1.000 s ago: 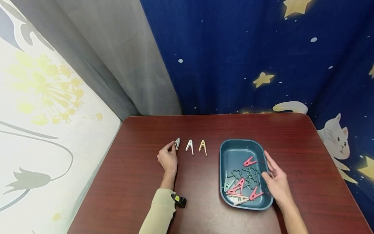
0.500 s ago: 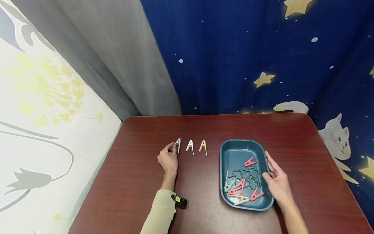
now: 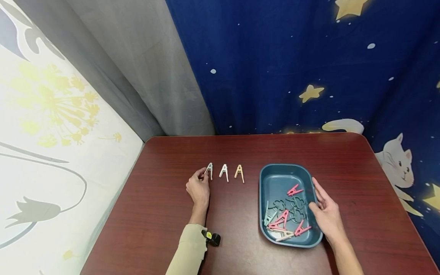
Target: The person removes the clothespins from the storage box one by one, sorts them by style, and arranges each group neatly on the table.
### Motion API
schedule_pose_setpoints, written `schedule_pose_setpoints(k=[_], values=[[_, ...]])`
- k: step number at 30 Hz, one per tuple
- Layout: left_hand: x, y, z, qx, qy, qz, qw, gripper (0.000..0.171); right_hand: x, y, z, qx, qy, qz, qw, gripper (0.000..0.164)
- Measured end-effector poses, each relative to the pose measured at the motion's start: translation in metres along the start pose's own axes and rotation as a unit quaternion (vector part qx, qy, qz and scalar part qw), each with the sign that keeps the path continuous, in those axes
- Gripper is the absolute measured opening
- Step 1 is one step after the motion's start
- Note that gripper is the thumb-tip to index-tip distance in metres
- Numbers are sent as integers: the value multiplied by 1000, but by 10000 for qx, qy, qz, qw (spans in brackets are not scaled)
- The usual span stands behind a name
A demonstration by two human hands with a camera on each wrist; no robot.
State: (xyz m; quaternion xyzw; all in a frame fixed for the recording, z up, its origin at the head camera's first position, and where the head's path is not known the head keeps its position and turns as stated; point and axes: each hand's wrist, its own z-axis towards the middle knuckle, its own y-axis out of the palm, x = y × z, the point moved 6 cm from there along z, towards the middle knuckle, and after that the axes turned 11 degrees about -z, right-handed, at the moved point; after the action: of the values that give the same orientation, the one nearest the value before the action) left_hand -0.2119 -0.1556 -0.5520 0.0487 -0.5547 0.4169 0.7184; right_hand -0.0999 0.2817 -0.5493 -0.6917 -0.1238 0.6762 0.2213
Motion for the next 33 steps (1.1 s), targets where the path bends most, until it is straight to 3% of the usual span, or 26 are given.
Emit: schedule_pose_setpoints(k=[22,26,31,33], values=[[1,-5,-3,-128,61,-386,9992,17,1,-1,0,10,-15,12,10000,75],[0,-9,-1,15,-230,-914,9955,18,1,0,-1,-22,21,-4,10000,75],[-2,-12,5,259,-878,-1594,9830,21,1,0,-1,-55,84,-82,9999,75],[2,-13,8,329,-992,-1798,9781,26,0,0,-1,-61,98,-95,9999,74]])
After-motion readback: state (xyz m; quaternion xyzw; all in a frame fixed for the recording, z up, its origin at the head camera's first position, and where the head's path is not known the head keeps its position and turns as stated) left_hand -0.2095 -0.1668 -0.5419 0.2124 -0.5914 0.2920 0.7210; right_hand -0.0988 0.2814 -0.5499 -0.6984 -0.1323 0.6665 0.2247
